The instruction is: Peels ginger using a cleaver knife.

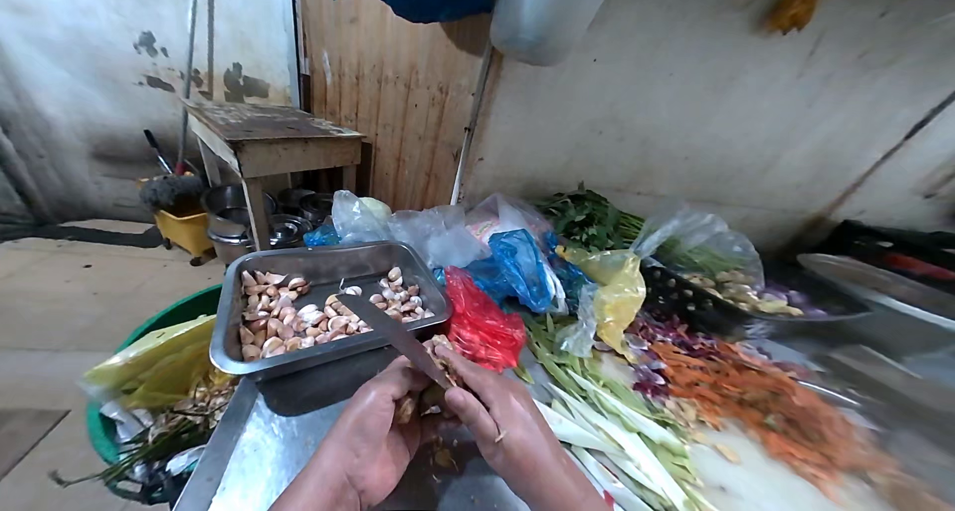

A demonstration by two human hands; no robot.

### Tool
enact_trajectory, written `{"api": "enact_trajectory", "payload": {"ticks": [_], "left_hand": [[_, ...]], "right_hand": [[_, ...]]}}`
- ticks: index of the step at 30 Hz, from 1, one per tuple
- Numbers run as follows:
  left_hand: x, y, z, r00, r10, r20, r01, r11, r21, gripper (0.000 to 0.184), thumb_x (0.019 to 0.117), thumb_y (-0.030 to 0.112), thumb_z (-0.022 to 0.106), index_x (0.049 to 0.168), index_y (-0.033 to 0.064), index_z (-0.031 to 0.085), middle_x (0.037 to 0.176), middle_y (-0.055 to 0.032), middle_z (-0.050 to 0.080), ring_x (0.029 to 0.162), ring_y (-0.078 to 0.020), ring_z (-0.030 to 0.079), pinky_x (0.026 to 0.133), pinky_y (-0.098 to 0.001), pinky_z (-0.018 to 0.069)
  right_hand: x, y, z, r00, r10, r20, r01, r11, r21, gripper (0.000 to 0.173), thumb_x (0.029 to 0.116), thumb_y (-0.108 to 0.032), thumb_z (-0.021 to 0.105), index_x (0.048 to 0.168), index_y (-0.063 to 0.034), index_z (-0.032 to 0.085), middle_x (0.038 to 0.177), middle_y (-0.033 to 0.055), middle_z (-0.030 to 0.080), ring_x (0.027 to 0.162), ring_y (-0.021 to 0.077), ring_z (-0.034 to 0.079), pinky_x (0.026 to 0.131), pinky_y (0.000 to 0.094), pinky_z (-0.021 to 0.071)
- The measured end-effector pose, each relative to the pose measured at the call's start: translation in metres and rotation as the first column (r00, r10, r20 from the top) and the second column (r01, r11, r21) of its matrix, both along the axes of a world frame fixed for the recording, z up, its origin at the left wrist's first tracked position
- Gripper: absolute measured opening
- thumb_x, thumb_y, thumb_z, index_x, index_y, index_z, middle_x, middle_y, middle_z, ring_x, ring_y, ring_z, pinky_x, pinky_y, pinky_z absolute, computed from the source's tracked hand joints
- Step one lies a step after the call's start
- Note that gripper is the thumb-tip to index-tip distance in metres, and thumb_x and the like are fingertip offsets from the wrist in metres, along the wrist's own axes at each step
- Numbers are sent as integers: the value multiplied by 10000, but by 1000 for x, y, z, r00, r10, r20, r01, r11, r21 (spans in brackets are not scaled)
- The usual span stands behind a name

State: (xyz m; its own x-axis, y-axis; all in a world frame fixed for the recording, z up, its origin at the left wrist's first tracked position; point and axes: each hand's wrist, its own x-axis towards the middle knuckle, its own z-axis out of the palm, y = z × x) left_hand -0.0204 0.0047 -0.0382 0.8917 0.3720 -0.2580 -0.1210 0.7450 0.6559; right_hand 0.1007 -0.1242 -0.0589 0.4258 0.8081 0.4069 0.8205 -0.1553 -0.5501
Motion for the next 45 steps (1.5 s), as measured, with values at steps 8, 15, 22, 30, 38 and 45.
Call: {"api": "enact_trajectory", "payload": {"ticks": [8, 15, 22, 30, 38, 45], "left_hand": [[1, -1, 0, 999, 34, -31, -34, 999, 0, 182, 1037, 37, 428, 1095, 31, 601, 933, -136, 697, 848, -239, 716, 771, -406, 619], [1, -2, 1, 997, 42, -70, -41, 999, 16, 227, 1074, 83, 395, 1138, 43, 608, 903, -118, 696, 816, -226, 715, 745, -394, 619], [1, -2, 2, 994, 59, -97, -57, 998, 21, 277, 1091, 120, 369, 1108, 36, 632, 852, -119, 698, 752, -226, 714, 696, -389, 619], [-1, -1, 3, 998, 33, -59, -32, 999, 18, 289, 1094, 142, 363, 1077, 37, 631, 879, -126, 704, 795, -234, 718, 736, -405, 618], [-1, 1, 2, 999, 7, -50, -5, 999, 33, 201, 1037, 25, 415, 1108, 36, 602, 911, -130, 701, 806, -232, 717, 736, -396, 621], [-2, -2, 6, 995, 46, -88, -44, 999, 20, 244, 1081, 91, 393, 1045, 52, 631, 845, -102, 693, 752, -210, 703, 691, -376, 613]], "right_hand": [[1, -1, 1, 1000, 15, 5, -15, 999, -38, 762, 1001, -726, 283, 1441, -196, 606, 1090, 88, 754, 961, 229, 729, 807, 519, 582], [0, -2, 3, 1000, 9, -14, -10, 993, -118, 751, 989, -738, 302, 1455, -225, 593, 1103, 104, 749, 987, 271, 726, 812, 562, 569], [0, -2, 3, 1000, 28, -12, -29, 990, -138, 727, 998, -713, 329, 1466, -218, 584, 1148, 108, 745, 1024, 281, 722, 839, 579, 563], [-1, -4, 4, 1000, 28, 7, -27, 997, -77, 732, 997, -716, 324, 1448, -210, 600, 1143, 100, 749, 1023, 251, 726, 846, 541, 575], [2, -2, -2, 1000, 2, 19, -1, 999, -48, 824, 975, -759, 302, 1503, -171, 538, 1149, 111, 745, 950, 263, 735, 774, 551, 586], [-2, -2, 1, 999, 28, -31, -31, 996, -78, 768, 976, -738, 352, 1406, -166, 630, 1112, 104, 747, 977, 264, 726, 806, 560, 575]]}}
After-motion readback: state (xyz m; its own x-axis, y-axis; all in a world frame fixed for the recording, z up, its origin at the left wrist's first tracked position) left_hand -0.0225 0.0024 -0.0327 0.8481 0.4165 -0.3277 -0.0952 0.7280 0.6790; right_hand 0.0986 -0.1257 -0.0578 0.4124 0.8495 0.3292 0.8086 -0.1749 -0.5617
